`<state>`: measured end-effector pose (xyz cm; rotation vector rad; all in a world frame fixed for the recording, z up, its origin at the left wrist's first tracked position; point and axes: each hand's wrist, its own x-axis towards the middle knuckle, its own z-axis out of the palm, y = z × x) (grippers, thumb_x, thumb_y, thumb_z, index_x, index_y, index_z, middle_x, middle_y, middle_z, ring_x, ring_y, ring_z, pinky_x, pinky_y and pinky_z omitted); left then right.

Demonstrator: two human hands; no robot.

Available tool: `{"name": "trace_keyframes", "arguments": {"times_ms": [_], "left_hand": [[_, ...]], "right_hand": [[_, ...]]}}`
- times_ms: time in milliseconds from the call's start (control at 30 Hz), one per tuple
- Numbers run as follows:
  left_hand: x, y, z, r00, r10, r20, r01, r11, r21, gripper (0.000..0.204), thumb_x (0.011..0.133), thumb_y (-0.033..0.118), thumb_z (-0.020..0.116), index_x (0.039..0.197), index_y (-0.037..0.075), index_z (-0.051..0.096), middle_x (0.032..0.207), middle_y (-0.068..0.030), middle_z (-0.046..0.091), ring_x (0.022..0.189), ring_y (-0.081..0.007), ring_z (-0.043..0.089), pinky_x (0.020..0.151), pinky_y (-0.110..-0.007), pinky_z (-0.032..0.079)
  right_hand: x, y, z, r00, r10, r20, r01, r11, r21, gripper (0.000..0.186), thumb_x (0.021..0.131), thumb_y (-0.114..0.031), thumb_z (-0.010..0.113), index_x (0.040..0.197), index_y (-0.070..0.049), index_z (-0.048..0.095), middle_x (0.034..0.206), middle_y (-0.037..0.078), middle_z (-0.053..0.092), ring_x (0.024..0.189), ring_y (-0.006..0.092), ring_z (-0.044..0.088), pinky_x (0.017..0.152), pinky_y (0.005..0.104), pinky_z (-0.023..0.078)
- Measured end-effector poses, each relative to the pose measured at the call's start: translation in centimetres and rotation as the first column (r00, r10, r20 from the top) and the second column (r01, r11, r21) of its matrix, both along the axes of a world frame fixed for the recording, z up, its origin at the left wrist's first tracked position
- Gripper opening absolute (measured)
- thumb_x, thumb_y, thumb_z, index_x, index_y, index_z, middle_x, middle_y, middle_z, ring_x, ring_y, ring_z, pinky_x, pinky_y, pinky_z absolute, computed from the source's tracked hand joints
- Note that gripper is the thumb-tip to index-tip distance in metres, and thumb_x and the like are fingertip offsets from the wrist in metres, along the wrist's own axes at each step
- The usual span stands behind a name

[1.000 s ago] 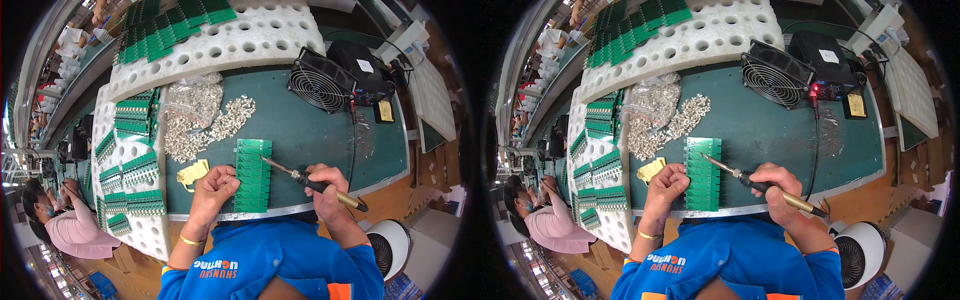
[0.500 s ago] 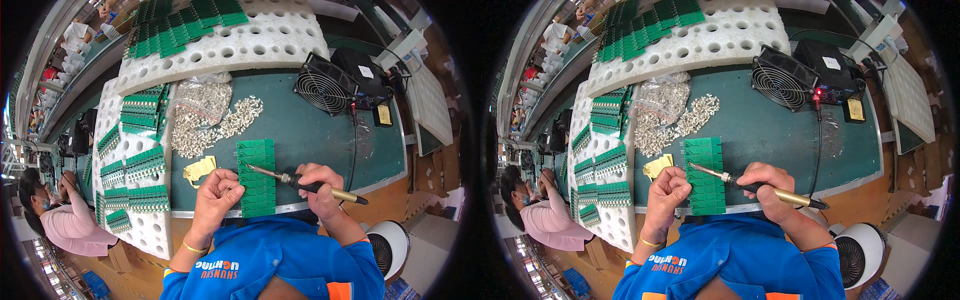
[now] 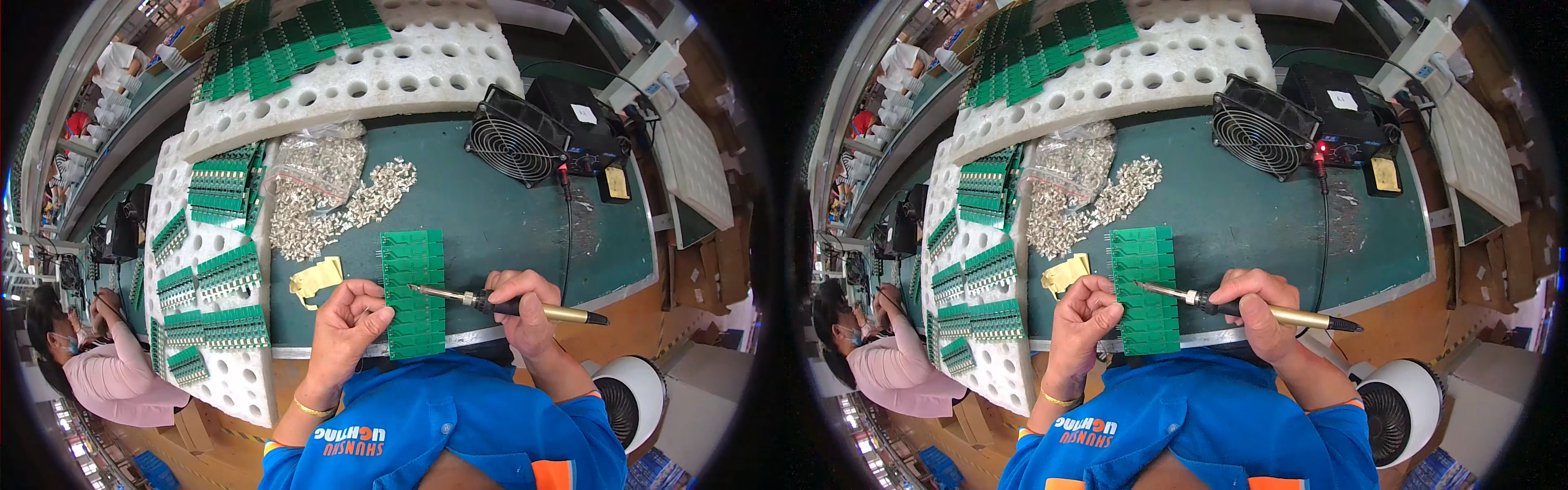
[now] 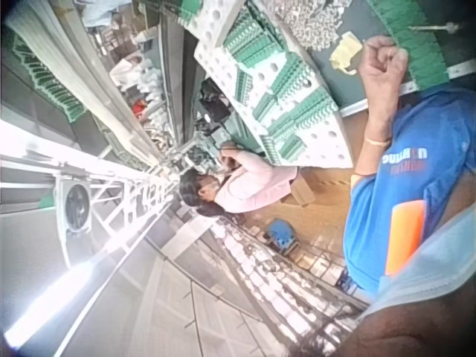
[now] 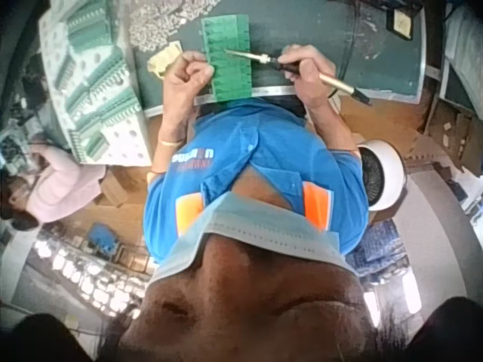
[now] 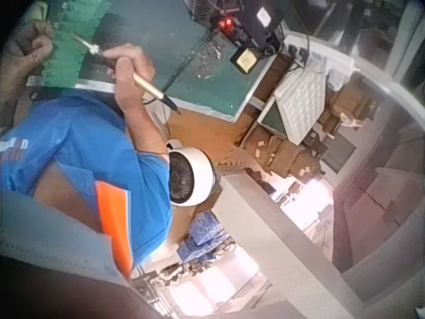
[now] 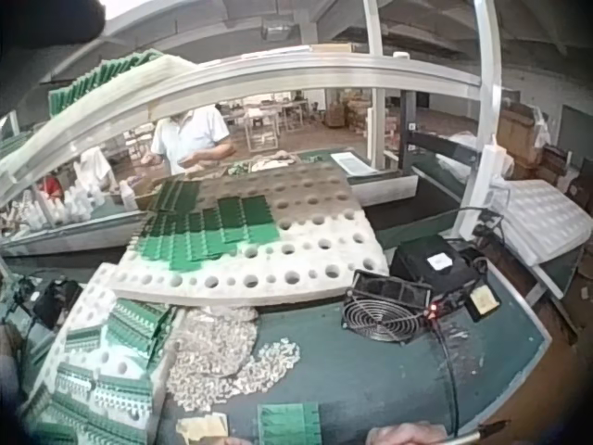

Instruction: The person solders components onto a circuit board strip using a soldering iron and solder wire, then places the soldered board onto a stack. Afterward, the person takes another circuit board strip and solders components onto it using the soldering iron.

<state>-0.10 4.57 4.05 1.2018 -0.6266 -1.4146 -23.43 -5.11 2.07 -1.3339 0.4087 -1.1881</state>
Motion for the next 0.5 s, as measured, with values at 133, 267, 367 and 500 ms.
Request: {"name": "trace_keyframes", "arguments": {"times_ms": [133,267,367,500], "left_hand": [[-0.25,-0.15,0.06,1.000,0.001,0.004,-0.001,1.000,0.003,0.028,0.089,0.004,0.071,0.111,0.001,0.054,0.090,-0.0008,0.066,0.080,-0.0023,0.058,0.072,-0.017,0.046],[-0.30,-0.24,-0.04,1.000,-0.004,0.021,0.004,1.000,0.008,0.027,0.089,0.004,0.071,0.110,0.001,0.055,0.090,-0.0008,0.066,0.080,-0.0021,0.058,0.072,-0.017,0.046],[-0.29,-0.23,-0.13,1.000,-0.003,0.017,0.002,1.000,0.010,0.027,0.089,0.004,0.072,0.110,0.001,0.055,0.089,-0.0006,0.066,0.079,-0.0019,0.057,0.071,-0.017,0.046],[-0.27,-0.25,-0.20,1.000,-0.001,0.010,0.000,1.000,0.013,0.026,0.089,0.004,0.072,0.109,0.001,0.055,0.089,0.0001,0.066,0.078,-0.0015,0.057,0.070,-0.017,0.045]], "right_hand": [[-0.18,0.09,-0.15,0.999,0.012,-0.051,-0.012,1.000,-0.013,0.042,0.102,-0.036,0.053,0.091,0.003,0.063,0.065,0.006,0.057,0.055,0.0107,0.048,0.048,0.0266,0.036],[-0.13,0.11,0.06,0.996,0.022,-0.085,-0.024,1.000,-0.019,0.041,0.101,-0.036,0.054,0.091,0.003,0.064,0.066,0.006,0.057,0.055,0.0114,0.049,0.049,0.0272,0.038],[0.08,0.06,0.11,0.996,0.022,-0.087,-0.024,0.999,-0.026,0.040,0.101,-0.035,0.054,0.092,0.003,0.064,0.067,0.007,0.058,0.055,0.0117,0.049,0.050,0.0274,0.039],[0.01,0.03,-0.06,0.995,0.031,-0.097,-0.035,0.999,-0.032,0.040,0.101,-0.034,0.054,0.091,0.003,0.064,0.068,0.007,0.059,0.055,0.0118,0.049,0.050,0.0277,0.039]]}}
